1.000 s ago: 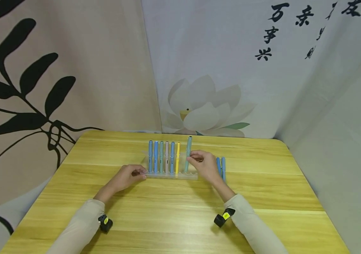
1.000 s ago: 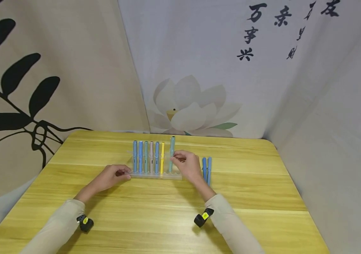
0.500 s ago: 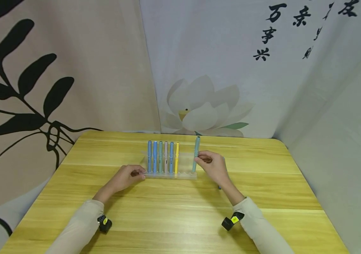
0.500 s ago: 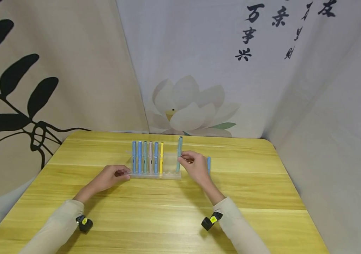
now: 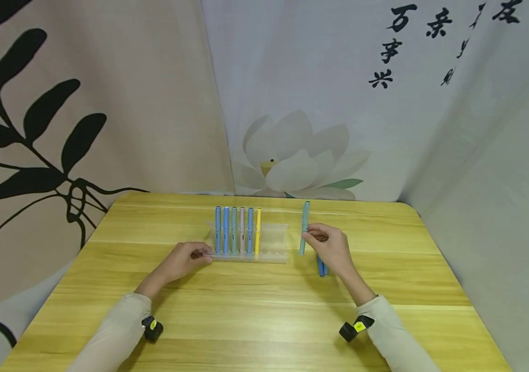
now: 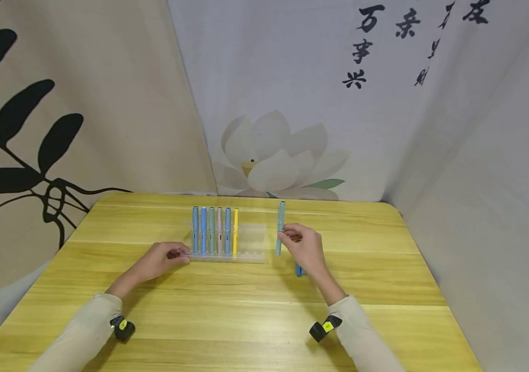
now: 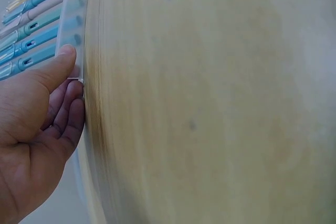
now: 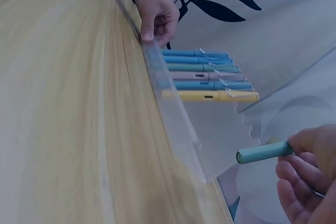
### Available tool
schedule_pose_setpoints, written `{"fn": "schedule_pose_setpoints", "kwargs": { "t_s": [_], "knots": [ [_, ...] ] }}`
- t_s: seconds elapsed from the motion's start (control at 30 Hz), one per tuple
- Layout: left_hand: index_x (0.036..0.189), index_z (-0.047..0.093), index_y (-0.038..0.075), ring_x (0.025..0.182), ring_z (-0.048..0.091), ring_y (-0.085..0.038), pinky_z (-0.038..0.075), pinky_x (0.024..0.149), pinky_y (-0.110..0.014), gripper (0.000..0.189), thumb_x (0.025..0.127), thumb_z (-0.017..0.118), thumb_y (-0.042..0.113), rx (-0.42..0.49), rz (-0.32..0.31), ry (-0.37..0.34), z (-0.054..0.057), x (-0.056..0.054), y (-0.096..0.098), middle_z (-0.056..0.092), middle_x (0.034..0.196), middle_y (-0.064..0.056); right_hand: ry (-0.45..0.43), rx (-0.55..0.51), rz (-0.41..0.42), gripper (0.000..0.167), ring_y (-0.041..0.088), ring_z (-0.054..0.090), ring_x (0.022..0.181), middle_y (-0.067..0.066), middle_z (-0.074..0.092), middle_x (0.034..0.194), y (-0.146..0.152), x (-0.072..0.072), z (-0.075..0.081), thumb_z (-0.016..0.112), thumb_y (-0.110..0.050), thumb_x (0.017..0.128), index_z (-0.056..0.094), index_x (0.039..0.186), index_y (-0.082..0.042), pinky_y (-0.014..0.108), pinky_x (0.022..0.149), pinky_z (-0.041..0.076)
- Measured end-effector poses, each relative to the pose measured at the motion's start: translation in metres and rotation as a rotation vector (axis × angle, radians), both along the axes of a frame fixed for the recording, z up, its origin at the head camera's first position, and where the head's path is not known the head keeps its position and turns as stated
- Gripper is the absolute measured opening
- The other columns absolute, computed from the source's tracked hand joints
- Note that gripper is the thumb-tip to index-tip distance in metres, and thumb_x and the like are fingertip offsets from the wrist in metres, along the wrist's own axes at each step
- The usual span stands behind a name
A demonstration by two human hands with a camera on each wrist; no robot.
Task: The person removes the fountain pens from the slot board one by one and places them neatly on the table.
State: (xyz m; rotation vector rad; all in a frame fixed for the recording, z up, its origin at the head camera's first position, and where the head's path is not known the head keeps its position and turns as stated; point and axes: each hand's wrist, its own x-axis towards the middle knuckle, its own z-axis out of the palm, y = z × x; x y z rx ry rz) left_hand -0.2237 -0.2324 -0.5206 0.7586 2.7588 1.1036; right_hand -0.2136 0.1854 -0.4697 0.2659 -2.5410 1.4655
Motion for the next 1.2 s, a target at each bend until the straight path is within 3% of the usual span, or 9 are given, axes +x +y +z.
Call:
{"fn": "schedule_pose_setpoints", "kwargs": {
  "t_s": [0.27, 0.6, 0.87, 1.2],
  "knots": [
    [0.112, 0.074, 0.009, 0.089, 0.065, -0.011, 0.056, 0.083, -0.031, 0.018, 0.098, 0.071, 0.019, -0.007, 0.013, -0.025, 0.000, 0.000, 0.000, 0.071, 0.096, 0.005, -0.032, 0.032, -0.050, 0.029, 0.020, 0.071, 0.091, 0.005, 0.077, 0.100, 0.022, 0.006, -0.004, 0.075, -0.028, 0.096, 0.075, 0.117, -0.008, 0.036, 0.079, 0.060],
    [0.112, 0.075, 0.008, 0.089, 0.065, -0.010, 0.056, 0.082, -0.030, 0.018, 0.098, 0.071, 0.019, -0.007, 0.019, -0.007, 0.000, 0.001, 0.001, 0.072, 0.097, 0.004, -0.036, 0.090, -0.114, 0.032, 0.021, 0.073, 0.090, 0.005, 0.078, 0.099, 0.044, 0.008, -0.009, 0.076, -0.032, 0.094, 0.077, 0.116, -0.009, 0.039, 0.079, 0.060],
    [0.113, 0.074, 0.009, 0.090, 0.065, -0.011, 0.056, 0.083, -0.032, 0.018, 0.098, 0.071, 0.020, -0.005, 0.013, -0.020, 0.001, 0.001, 0.001, 0.072, 0.097, 0.005, -0.084, 0.113, -0.157, 0.034, 0.024, 0.073, 0.090, 0.008, 0.078, 0.100, 0.062, 0.008, -0.017, 0.076, -0.033, 0.094, 0.077, 0.116, -0.008, 0.030, 0.075, 0.058],
    [0.112, 0.075, 0.009, 0.090, 0.066, -0.011, 0.056, 0.082, -0.030, 0.018, 0.097, 0.072, 0.019, -0.003, 0.011, -0.010, 0.001, 0.000, 0.001, 0.072, 0.097, 0.005, -0.160, 0.161, -0.170, 0.034, 0.024, 0.072, 0.094, 0.008, 0.077, 0.101, 0.078, 0.010, -0.029, 0.073, -0.034, 0.095, 0.076, 0.115, -0.007, 0.038, 0.082, 0.059]
  ]
}}
